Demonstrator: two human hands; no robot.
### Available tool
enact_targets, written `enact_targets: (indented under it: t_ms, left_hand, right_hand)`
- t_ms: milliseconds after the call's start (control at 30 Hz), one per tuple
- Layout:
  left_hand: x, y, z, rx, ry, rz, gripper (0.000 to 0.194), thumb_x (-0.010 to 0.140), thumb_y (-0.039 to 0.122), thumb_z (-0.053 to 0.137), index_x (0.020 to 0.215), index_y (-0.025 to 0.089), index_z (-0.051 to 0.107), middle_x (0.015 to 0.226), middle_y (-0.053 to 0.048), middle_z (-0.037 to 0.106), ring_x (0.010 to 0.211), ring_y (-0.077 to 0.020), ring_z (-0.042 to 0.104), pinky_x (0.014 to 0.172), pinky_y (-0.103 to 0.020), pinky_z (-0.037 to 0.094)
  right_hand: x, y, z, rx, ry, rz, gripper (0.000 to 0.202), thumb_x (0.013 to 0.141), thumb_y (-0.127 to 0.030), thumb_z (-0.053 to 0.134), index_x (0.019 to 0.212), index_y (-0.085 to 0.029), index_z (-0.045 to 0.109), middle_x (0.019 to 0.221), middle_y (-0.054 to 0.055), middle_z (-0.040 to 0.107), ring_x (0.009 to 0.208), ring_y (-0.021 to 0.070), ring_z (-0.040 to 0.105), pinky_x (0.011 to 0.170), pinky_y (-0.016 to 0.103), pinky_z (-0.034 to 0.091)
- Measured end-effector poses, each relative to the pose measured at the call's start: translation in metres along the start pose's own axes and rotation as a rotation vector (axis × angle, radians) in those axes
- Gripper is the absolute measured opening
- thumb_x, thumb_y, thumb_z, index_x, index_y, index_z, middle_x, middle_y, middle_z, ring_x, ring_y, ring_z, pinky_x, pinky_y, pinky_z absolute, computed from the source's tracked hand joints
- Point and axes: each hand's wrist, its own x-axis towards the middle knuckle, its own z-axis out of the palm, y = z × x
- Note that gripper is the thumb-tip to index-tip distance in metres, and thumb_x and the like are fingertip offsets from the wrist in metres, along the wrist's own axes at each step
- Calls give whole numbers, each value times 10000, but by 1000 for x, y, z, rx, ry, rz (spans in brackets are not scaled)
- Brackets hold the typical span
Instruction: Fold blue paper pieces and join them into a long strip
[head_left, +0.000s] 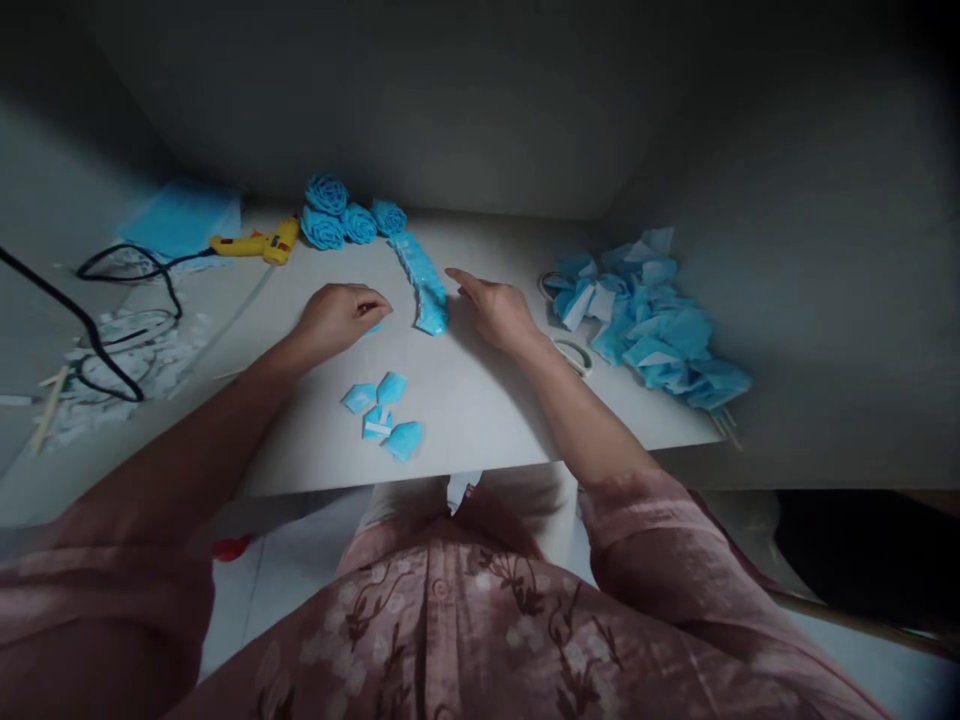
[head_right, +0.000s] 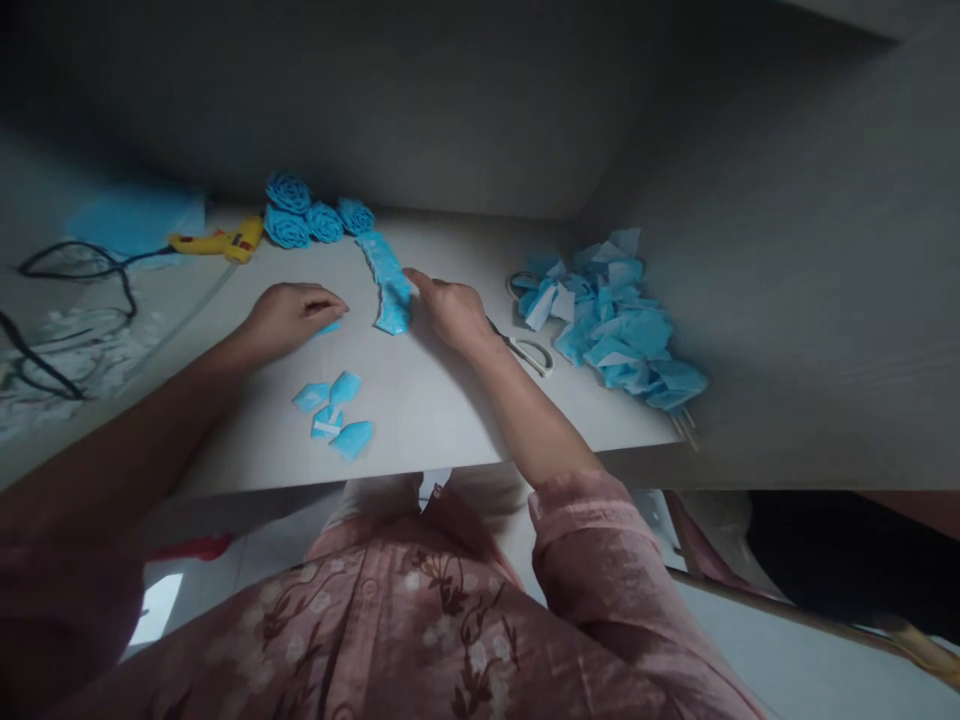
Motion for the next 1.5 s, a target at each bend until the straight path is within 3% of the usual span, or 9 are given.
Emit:
enact_targets:
  t_ms: [133, 300, 467, 767, 1000, 1100, 1267, 1367, 1500]
  left_hand:
    - [1, -4, 6, 3, 19, -20, 258, 926, 339, 677, 995, 218, 894, 990, -85, 862, 867, -240, 735, 769, -306, 503]
    - [-1, 1, 3, 30, 20, -52, 410, 947, 254, 578, 1231, 184, 865, 940, -73, 842, 830, -232, 714, 792, -306, 503]
    - [-1, 9, -7, 84, -5, -46, 386, 906, 174, 492, 997, 181, 867, 1032, -99, 850, 957, -269, 742, 883, -344, 497]
    - [-3, 3, -19, 62, 167, -142, 327, 922, 250, 527, 956, 238, 853, 664, -44, 694, 761, -255, 657, 752, -361, 444]
    - [-4, 3, -17, -2, 175, -152, 349, 901, 243, 532, 971, 224, 873, 611, -27, 640, 646, -209, 583, 682, -345, 421]
    - [-5, 7, -11, -106, 168, -149, 361, 901, 272, 532, 1007, 184, 866, 592, -10, 603, 574, -172, 513, 614, -319, 393]
    - [-6, 18, 2, -480, 102, -81, 467, 960, 489, 578, 1166, 138, 808, 774, -51, 706, 703, -179, 625, 688, -300, 502]
    - [-8, 29, 6, -630, -12, -61, 520, 983, 617, 541, 1018, 159, 785, 931, -111, 780, 822, -199, 688, 757, -315, 545]
    - [-14, 43, 6, -666, -162, -93, 404, 883, 584, 691, 886, 183, 735, 876, -85, 782, 793, -183, 674, 739, -300, 544]
  right_hand:
    - [-3, -13, -4, 5, 42, -84, 477, 1051, -112, 426, 1448, -125, 690, 1272, 186, 796, 1112, 293, 710, 949, 375, 509]
    - [-9, -39, 6, 125, -98, -292, 299, 992, -95, 429, 1055, -152, 716, 1080, 159, 756, 1002, 264, 661, 926, 356, 464]
    - [-19, -64, 21, 183, -222, -436, 344, 1018, -89, 367, 1156, -144, 677, 1056, 128, 757, 965, 235, 655, 875, 345, 455]
    - [-32, -76, 22, 220, -330, -838, 321, 1151, -349, 504, 1314, -169, 714, 1218, 131, 793, 1155, 253, 667, 978, 388, 545]
    - [-31, -72, 29, 318, -336, -638, 386, 1066, -158, 514, 1422, -163, 665, 1389, 167, 747, 1283, 256, 662, 1047, 427, 563]
    - [-27, -65, 30, 483, -314, -507, 398, 1023, -133, 510, 1377, -191, 682, 1245, 113, 782, 1123, 214, 698, 988, 385, 555]
    - [-12, -45, 27, 1098, -115, -134, 393, 999, -435, 670, 1329, -226, 631, 853, -26, 625, 740, 135, 566, 701, 273, 497]
    - [-5, -39, 26, 1328, -60, 23, 649, 867, -661, 824, 1322, -248, 613, 848, -35, 600, 734, 137, 551, 618, 248, 489]
    - [-5, -41, 30, 1390, -44, 70, 758, 790, -711, 892, 1329, -260, 610, 854, -31, 618, 774, 146, 582, 637, 245, 530]
